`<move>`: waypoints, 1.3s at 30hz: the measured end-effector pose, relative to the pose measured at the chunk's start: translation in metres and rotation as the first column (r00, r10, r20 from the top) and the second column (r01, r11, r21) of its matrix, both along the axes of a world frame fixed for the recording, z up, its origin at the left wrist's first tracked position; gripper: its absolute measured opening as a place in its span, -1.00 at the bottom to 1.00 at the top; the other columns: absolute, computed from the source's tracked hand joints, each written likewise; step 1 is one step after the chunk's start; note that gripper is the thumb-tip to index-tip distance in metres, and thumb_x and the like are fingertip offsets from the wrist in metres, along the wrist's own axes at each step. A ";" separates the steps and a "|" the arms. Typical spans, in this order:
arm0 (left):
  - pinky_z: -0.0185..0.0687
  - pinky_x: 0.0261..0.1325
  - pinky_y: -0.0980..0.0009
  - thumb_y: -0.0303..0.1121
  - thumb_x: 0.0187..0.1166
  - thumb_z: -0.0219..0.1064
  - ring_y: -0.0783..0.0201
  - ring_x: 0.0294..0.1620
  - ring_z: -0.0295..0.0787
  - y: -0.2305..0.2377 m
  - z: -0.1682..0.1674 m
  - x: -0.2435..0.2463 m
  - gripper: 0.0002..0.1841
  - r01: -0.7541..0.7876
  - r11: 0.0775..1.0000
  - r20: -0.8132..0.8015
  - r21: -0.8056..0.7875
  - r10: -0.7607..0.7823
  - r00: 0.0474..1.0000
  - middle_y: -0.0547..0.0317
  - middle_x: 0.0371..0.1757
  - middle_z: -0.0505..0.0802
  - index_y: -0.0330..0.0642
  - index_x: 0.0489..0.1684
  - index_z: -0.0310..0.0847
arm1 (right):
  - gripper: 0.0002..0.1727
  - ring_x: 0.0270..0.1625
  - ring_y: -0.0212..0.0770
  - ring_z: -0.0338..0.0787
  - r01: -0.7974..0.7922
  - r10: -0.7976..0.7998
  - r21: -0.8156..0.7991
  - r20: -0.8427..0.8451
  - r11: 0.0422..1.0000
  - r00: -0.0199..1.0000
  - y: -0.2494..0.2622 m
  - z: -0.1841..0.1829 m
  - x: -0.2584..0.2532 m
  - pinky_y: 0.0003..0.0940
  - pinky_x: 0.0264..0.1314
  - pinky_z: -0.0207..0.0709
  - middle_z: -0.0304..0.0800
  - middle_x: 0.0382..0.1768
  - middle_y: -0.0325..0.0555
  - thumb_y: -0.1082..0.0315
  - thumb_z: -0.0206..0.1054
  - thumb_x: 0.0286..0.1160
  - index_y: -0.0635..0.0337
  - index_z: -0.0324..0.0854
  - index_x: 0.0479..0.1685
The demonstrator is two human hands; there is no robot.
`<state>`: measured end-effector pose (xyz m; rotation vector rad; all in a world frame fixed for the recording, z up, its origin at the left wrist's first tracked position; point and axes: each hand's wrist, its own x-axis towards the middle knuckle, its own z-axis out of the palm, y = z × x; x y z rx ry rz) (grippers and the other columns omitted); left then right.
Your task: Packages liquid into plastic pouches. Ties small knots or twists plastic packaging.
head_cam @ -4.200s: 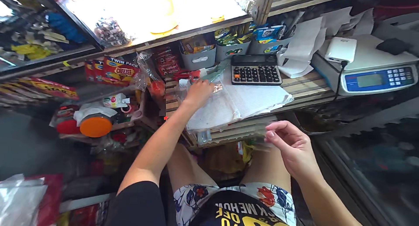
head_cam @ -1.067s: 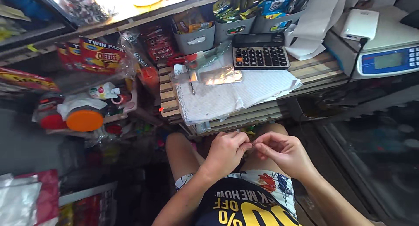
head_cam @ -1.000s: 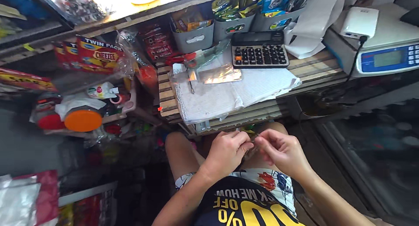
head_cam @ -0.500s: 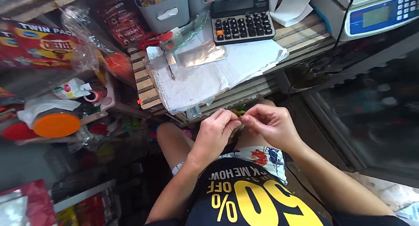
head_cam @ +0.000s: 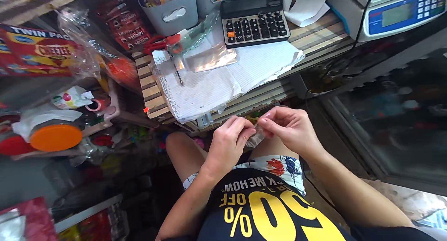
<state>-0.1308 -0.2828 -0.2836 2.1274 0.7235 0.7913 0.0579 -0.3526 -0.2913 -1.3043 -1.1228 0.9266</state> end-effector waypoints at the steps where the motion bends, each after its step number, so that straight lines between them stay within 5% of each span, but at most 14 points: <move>1: 0.69 -0.10 0.61 -0.35 0.66 0.37 0.48 -0.23 0.72 -0.001 0.000 0.001 -0.84 0.007 1.000 0.006 -0.002 -0.007 1.000 0.17 -0.19 0.79 -0.26 -0.15 0.78 | -0.84 -0.62 -0.55 0.70 0.039 -0.040 0.022 0.073 0.999 0.997 0.000 -0.001 -0.002 -0.65 -0.56 0.64 0.77 -0.59 -0.39 0.31 0.41 0.58 0.11 0.71 -0.38; 5: 0.69 -0.07 0.60 -0.36 0.66 0.37 0.49 -0.21 0.73 -0.002 0.002 0.001 -0.85 0.004 1.000 0.024 -0.020 -0.004 1.000 0.17 -0.19 0.80 -0.26 -0.16 0.77 | -0.76 -0.60 -0.62 0.63 0.028 -0.046 0.124 0.143 0.992 0.989 0.003 -0.005 -0.003 -0.72 -0.55 0.54 0.69 -0.62 -0.44 0.26 0.36 0.64 0.09 0.72 -0.44; 6: 0.70 -0.07 0.60 -0.37 0.65 0.37 0.49 -0.21 0.74 -0.001 0.002 0.000 -0.86 -0.009 0.999 0.039 -0.040 0.011 0.999 0.17 -0.18 0.81 -0.27 -0.14 0.77 | -0.91 -0.45 -0.53 0.74 0.000 -0.003 0.109 0.027 0.994 1.000 0.004 -0.003 -0.001 -0.63 -0.38 0.67 0.79 -0.46 -0.37 0.30 0.42 0.57 0.10 0.76 -0.24; 8: 0.71 -0.15 0.61 -0.39 0.65 0.37 0.51 -0.27 0.73 0.000 0.002 0.000 -0.87 -0.051 0.992 0.086 -0.113 0.061 0.994 0.19 -0.18 0.81 -0.27 -0.12 0.76 | -0.52 0.16 -0.27 0.81 -0.105 0.120 0.067 -0.285 0.992 0.951 0.005 0.003 0.006 -0.31 0.23 0.76 0.79 0.14 -0.25 0.32 0.52 0.43 -0.05 0.60 0.38; 10: 0.69 -0.26 0.61 -0.42 0.65 0.37 0.51 -0.34 0.71 0.000 0.002 0.002 -0.90 -0.098 0.977 0.145 -0.190 0.126 0.981 0.22 -0.24 0.81 -0.26 -0.12 0.75 | -0.25 0.43 -0.20 0.69 -0.129 0.130 0.031 -0.440 0.991 0.889 0.008 0.003 0.009 -0.14 0.46 0.65 0.64 0.41 -0.29 0.10 0.59 0.37 -0.22 0.41 0.62; 12: 0.73 -0.25 0.58 -0.43 0.65 0.36 0.50 -0.35 0.73 0.000 0.001 0.006 -0.90 -0.110 0.967 0.190 -0.228 0.155 0.969 0.23 -0.27 0.81 -0.27 -0.11 0.74 | -0.23 0.34 -0.22 0.74 -0.118 0.094 -0.030 -0.426 0.993 0.900 0.009 0.000 0.001 -0.16 0.40 0.68 0.71 0.33 -0.26 0.03 0.62 0.27 -0.12 0.48 0.59; 15: 0.79 -0.23 0.52 -0.44 0.63 0.37 0.45 -0.33 0.79 -0.003 0.000 0.013 -0.87 -0.062 0.963 0.224 -0.262 0.123 0.967 0.18 -0.24 0.85 -0.33 -0.08 0.73 | -0.75 -0.03 -0.30 0.86 0.047 -0.069 -0.060 -0.436 0.997 0.897 0.012 0.003 -0.017 -0.36 0.14 0.77 0.90 -0.10 -0.15 0.45 0.48 0.43 0.19 0.80 0.08; 17: 0.79 -0.20 0.50 -0.42 0.58 0.42 0.43 -0.29 0.81 0.000 0.008 0.016 -0.80 0.032 0.951 0.222 -0.308 0.039 0.974 0.15 -0.22 0.86 -0.37 0.00 0.70 | -0.96 -0.24 -0.40 0.83 0.178 -0.175 -0.037 -0.458 0.983 0.871 0.020 0.009 -0.018 -0.48 -0.08 0.74 0.88 -0.34 -0.23 0.48 0.47 0.41 0.15 0.82 -0.30; 19: 0.78 -0.10 0.50 -0.36 0.57 0.46 0.44 -0.23 0.81 0.016 0.022 0.016 -0.72 0.108 0.963 0.189 -0.247 -0.061 0.980 0.14 -0.19 0.85 -0.39 0.07 0.67 | -0.89 -0.33 -0.45 0.78 0.208 -0.172 0.030 -0.450 0.978 0.876 0.030 0.018 -0.009 -0.54 -0.19 0.69 0.83 -0.44 -0.32 0.42 0.52 0.32 0.04 0.75 -0.50; 21: 0.80 0.01 0.48 -0.36 0.60 0.42 0.41 -0.16 0.83 0.047 0.051 0.018 -0.72 0.056 0.998 0.163 -0.029 -0.051 0.985 0.08 -0.15 0.85 -0.42 0.08 0.69 | -0.97 -0.23 -0.43 0.85 0.181 -0.114 0.131 -0.405 0.975 0.907 0.034 0.027 0.004 -0.53 -0.08 0.74 0.91 -0.31 -0.30 0.39 0.52 0.38 0.04 0.85 -0.31; 25: 0.75 0.23 0.22 -0.38 0.64 0.36 0.16 0.14 0.81 0.144 0.132 0.036 -0.70 -0.260 0.923 0.169 0.284 0.219 0.961 -0.10 0.15 0.82 -0.36 0.22 0.66 | -0.76 -0.01 -0.33 0.88 0.132 -0.034 0.251 -0.360 0.959 0.932 0.034 0.036 0.026 -0.39 0.21 0.75 0.93 -0.04 -0.23 0.41 0.30 0.61 0.10 0.86 0.06; 30: 0.45 0.51 -0.15 -0.28 0.50 0.50 -0.34 0.54 0.47 0.276 0.209 0.084 -0.29 -0.496 0.844 0.226 0.205 0.452 0.863 -0.45 0.52 0.55 -0.46 0.60 0.34 | -0.71 -0.03 -0.39 0.85 0.161 -0.065 0.265 -0.338 0.951 0.939 0.029 0.039 0.037 -0.42 0.18 0.72 0.92 -0.06 -0.32 0.43 0.20 0.57 0.04 0.85 0.03; 35: 0.21 0.74 -0.13 -0.25 0.46 0.56 -0.22 0.79 0.19 0.341 0.221 0.107 0.09 -0.383 0.923 0.114 -0.031 0.384 0.916 -0.35 0.82 0.19 -0.27 0.91 -0.25 | -0.79 -0.15 -0.49 0.84 0.198 -0.108 0.289 -0.299 0.936 0.948 0.017 0.050 0.046 -0.54 0.03 0.73 0.91 -0.22 -0.42 0.54 0.41 0.46 -0.01 0.79 -0.10; 39: 0.40 0.64 -0.08 -0.20 0.42 0.62 -0.18 0.59 0.51 0.337 0.214 0.104 -0.11 -0.410 0.912 0.147 -0.020 0.409 0.901 -0.41 0.56 0.56 -0.47 0.70 0.23 | -0.85 0.01 -0.36 0.88 0.175 -0.093 0.375 -0.228 0.910 0.969 0.017 0.051 0.057 -0.43 0.21 0.73 0.94 -0.09 -0.28 0.36 0.31 0.64 -0.02 0.79 -0.03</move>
